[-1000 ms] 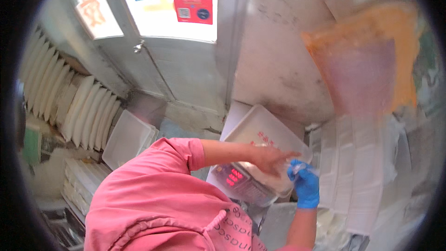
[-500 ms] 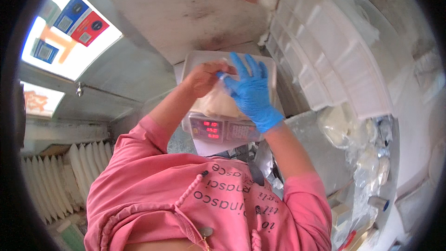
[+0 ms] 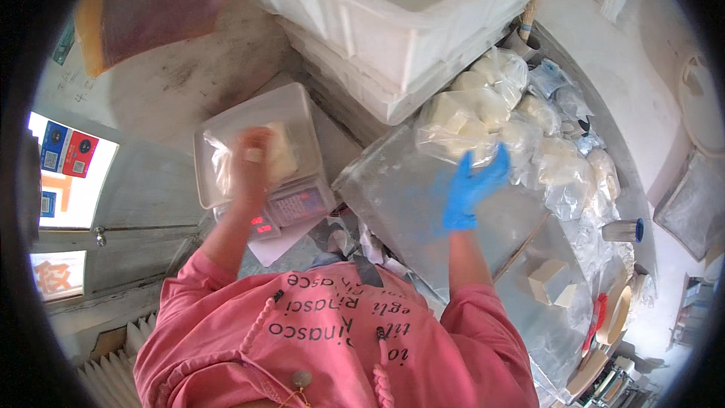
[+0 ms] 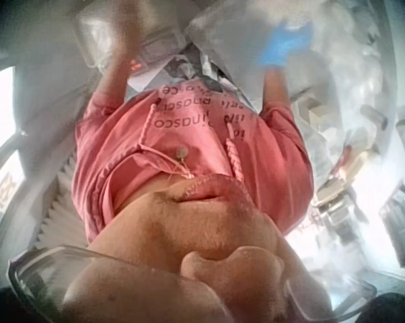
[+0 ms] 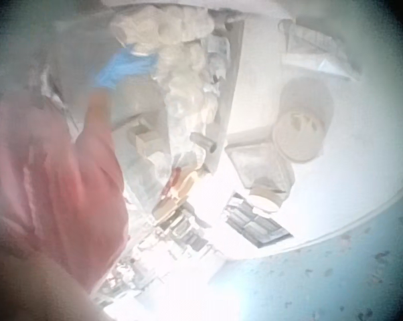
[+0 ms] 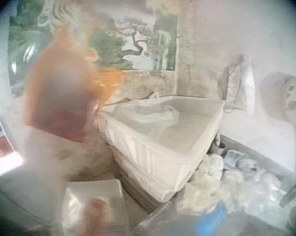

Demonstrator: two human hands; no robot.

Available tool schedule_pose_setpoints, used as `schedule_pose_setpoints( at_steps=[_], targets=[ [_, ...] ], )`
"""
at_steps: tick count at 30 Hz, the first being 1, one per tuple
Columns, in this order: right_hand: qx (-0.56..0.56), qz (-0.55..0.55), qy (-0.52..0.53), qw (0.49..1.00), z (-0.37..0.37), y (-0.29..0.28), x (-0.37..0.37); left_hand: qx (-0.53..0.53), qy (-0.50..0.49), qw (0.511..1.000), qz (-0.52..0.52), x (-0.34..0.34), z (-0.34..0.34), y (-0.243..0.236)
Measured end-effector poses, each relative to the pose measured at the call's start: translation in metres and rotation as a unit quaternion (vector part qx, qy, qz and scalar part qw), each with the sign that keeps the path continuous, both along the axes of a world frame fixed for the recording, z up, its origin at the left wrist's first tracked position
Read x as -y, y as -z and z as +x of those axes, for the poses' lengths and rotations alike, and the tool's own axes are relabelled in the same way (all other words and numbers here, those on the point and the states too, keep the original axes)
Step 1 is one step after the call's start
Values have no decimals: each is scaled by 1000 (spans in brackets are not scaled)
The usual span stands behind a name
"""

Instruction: The person repeatedly picks up rectangular food blocks, places them into clear plastic bags, and weighs the bags on a digital scale. The person then sets the weighed bags aside and continues the process with additional blocks.

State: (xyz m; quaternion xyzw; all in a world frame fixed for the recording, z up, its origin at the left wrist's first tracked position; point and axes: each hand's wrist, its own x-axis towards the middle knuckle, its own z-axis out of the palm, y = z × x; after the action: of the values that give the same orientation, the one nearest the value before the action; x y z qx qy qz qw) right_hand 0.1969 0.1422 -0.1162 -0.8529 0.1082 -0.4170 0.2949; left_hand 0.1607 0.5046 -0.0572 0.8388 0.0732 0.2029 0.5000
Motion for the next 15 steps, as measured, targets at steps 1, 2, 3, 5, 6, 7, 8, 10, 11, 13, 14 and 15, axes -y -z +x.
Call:
schedule_pose_setpoints(
  at_steps=[1, 2, 3, 5, 6, 7, 8, 10, 11, 13, 14, 15],
  targets=[
    [-17, -24, 113, 993, 10, 8, 31, -59, 108, 990, -73, 48, -3, 13],
    [-97, 19, 143, 985, 19, 14, 50, -19, 280, 942, 185, 94, 7, -7],
    [-174, 61, 164, 969, 31, 17, 61, 81, 311, 927, 195, 140, 16, 8],
    [-233, 51, 189, 952, 41, 29, 62, 153, 248, 909, 297, 213, 41, 9],
    [-214, -3, 199, 956, 41, 34, 46, 162, 208, 897, 354, 235, 59, 19],
    [-195, -59, 212, 956, 39, 39, 37, 157, 206, 891, 372, 245, 77, 30],
    [-188, -84, 216, 954, 38, 50, 35, 149, 199, 886, 392, 252, 95, 44],
    [-266, -32, 214, 939, 44, 45, 53, 93, 217, 931, 279, 266, 114, 45],
    [-304, -6, 210, 929, 49, 43, 63, 39, 232, 962, 138, 272, 119, 46],
    [-217, 135, 109, 961, 66, 48, 98, -65, 261, 955, -125, 280, 122, 30],
    [-95, 282, 9, 955, 73, 50, 111, -116, 272, 924, -244, 281, 122, 15],
    [33, 414, -90, 905, 76, 50, 117, -165, 279, 875, -359, 281, 120, 0]
  ],
)
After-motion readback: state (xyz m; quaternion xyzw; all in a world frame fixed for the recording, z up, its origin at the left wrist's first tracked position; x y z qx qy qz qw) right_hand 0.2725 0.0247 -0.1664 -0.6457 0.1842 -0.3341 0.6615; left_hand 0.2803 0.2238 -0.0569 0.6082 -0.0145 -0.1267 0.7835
